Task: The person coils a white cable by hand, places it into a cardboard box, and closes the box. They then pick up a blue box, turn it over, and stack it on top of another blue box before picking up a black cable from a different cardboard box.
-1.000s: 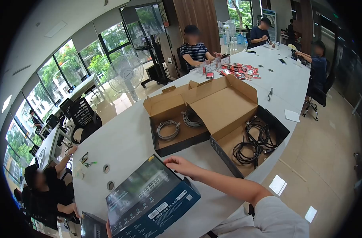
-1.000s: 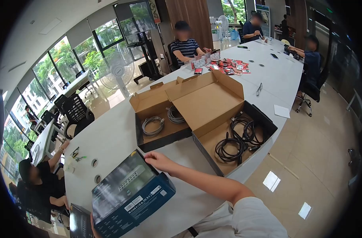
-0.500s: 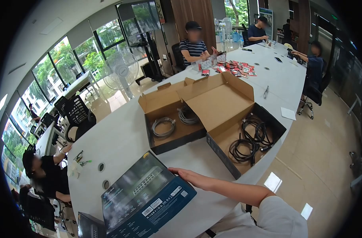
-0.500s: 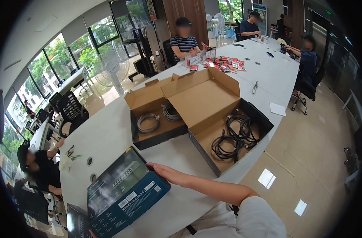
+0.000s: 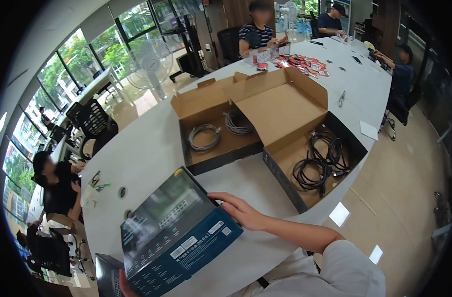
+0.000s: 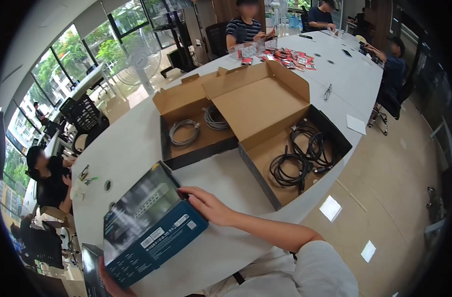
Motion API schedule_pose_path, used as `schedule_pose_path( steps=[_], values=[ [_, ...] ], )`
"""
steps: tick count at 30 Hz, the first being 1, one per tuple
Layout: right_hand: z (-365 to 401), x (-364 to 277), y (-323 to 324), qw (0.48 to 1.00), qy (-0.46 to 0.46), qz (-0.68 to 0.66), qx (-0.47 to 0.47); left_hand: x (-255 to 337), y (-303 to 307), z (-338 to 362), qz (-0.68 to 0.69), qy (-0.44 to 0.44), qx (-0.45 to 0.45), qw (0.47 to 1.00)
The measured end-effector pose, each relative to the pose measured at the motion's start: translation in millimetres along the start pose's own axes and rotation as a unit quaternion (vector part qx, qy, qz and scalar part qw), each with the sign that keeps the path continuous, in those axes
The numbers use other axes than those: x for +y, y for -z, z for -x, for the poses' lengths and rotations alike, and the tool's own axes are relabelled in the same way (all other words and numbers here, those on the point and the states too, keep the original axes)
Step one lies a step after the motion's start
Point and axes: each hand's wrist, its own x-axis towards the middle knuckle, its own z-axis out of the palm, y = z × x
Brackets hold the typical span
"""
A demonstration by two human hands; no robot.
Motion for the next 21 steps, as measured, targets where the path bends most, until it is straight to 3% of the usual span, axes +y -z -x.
schedule_pose_path(
  steps=[1, 4, 8, 11, 14, 18, 21],
  values=[
    [1, -1, 0, 0.999, 0.026, 0.016, -0.011, 18, -15, 1, -0.076, 0.001, 0.019, 0.997],
    [5, -10, -5, 0.996, 0.083, -0.028, 0.0, -1, 0, -11, -0.183, -0.159, -0.103, 0.965],
    [5, -1, -3, 0.996, 0.068, -0.033, -0.047, -17, 11, -4, -0.119, -0.078, -0.097, 0.985],
    [3, -7, 4, 0.997, 0.047, -0.043, -0.049, -9, 8, 5, 0.054, 0.11, -0.024, 0.992],
    [3, -8, 6, 0.995, -0.02, -0.091, -0.033, -38, 40, 2, 0.22, 0.159, -0.077, 0.959],
    [5, 14, 23, 0.989, -0.079, -0.121, -0.028, -79, 43, 20, -0.051, 0.08, -0.003, 0.996],
    [18, 26, 16, 0.999, -0.049, 0.01, -0.011, -74, 30, 24, -0.196, -0.002, 0.042, 0.98]
  ],
)
